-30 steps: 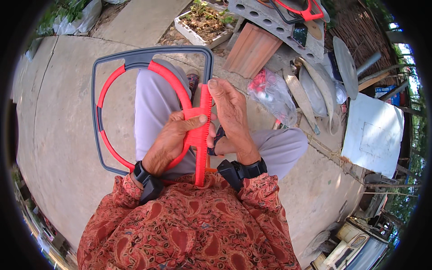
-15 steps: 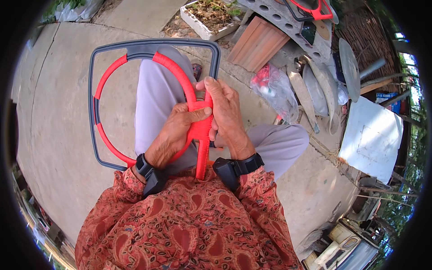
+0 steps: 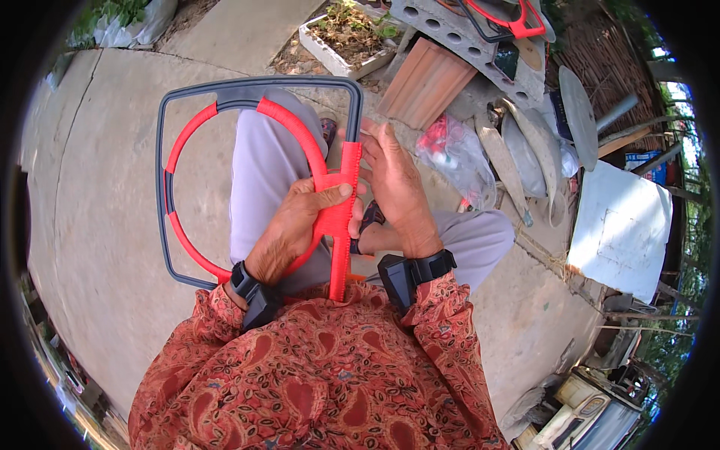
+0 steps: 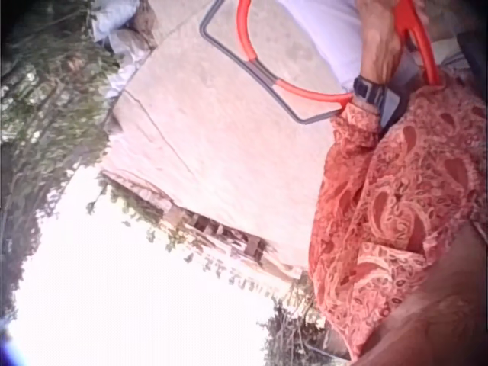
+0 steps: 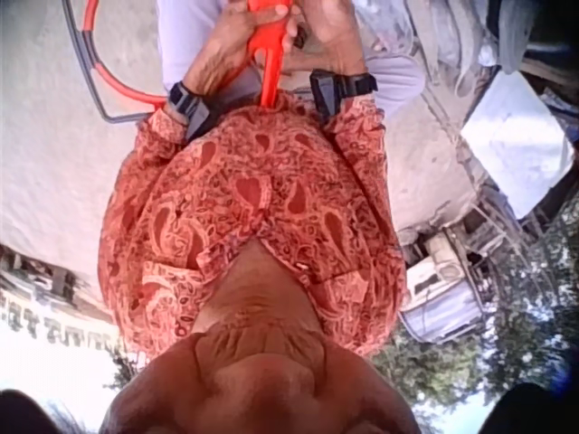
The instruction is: Wrapping a red string or cord around a circular part of a plastic frame.
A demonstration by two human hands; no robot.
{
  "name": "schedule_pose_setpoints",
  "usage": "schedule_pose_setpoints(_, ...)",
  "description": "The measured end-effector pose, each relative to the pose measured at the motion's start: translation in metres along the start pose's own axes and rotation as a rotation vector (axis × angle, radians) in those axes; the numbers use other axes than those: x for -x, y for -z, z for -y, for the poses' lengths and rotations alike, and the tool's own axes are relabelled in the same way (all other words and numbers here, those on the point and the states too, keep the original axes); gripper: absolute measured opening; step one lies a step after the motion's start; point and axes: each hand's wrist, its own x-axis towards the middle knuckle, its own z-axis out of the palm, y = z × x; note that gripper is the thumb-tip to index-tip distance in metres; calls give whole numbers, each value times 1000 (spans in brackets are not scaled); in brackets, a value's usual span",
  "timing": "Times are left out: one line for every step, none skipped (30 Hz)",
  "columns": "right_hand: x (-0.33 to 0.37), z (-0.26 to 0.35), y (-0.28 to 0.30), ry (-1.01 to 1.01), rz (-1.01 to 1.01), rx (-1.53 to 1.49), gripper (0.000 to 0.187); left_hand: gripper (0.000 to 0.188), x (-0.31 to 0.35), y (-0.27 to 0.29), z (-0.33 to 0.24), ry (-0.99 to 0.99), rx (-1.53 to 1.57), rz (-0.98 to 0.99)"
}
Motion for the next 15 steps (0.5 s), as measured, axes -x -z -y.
schedule_pose_setpoints(-1,1,6,6,0,-3,51,25,1,-1,-1,0,-6,2)
schedule_pose_setpoints(-3,1,13,44,-39,73,51,26,2,-1,-3,2,9,17)
schedule_pose_setpoints(-4,0,18,82,-79,148,50,26,3,-2,-4,5,23,31)
schedule_pose_setpoints(-3,0,18,86,-82,144,50,26,3,-3,-5,8,17,33)
schedule_pose_setpoints(-2,0,17,112,-76,214,48,26,4,-4,-6,-4,23,37)
schedule_pose_setpoints(-1,0,15,137,-70,284,47,27,4,-5,-6,-15,29,40)
schedule_pose_setpoints(-1,0,14,141,-74,279,47,27,5,-5,-6,-11,23,42)
schedule_pose_setpoints(-1,-1,12,170,-73,315,44,27,5,-5,-6,-14,23,39)
schedule_pose_setpoints(-1,-2,10,199,-71,351,42,27,6,-6,-5,-18,22,35)
schedule_pose_setpoints(0,0,6,201,-72,347,42,27,6,-6,-5,-16,18,35)
schedule_pose_setpoints(3,4,0,206,-54,382,40,27,7,-7,-6,-21,13,30)
schedule_pose_setpoints(4,6,-3,212,-36,418,39,27,7,-7,-7,-26,8,25)
schedule_pose_setpoints(5,8,-3,213,-38,414,39,27,8,-8,-7,-24,4,25)
schedule_pose_setpoints(4,9,-2,208,-41,469,40,27,8,-8,-7,-32,-7,25)
schedule_pose_setpoints(3,10,-1,202,-44,525,40,27,8,-8,-6,-40,-18,26)
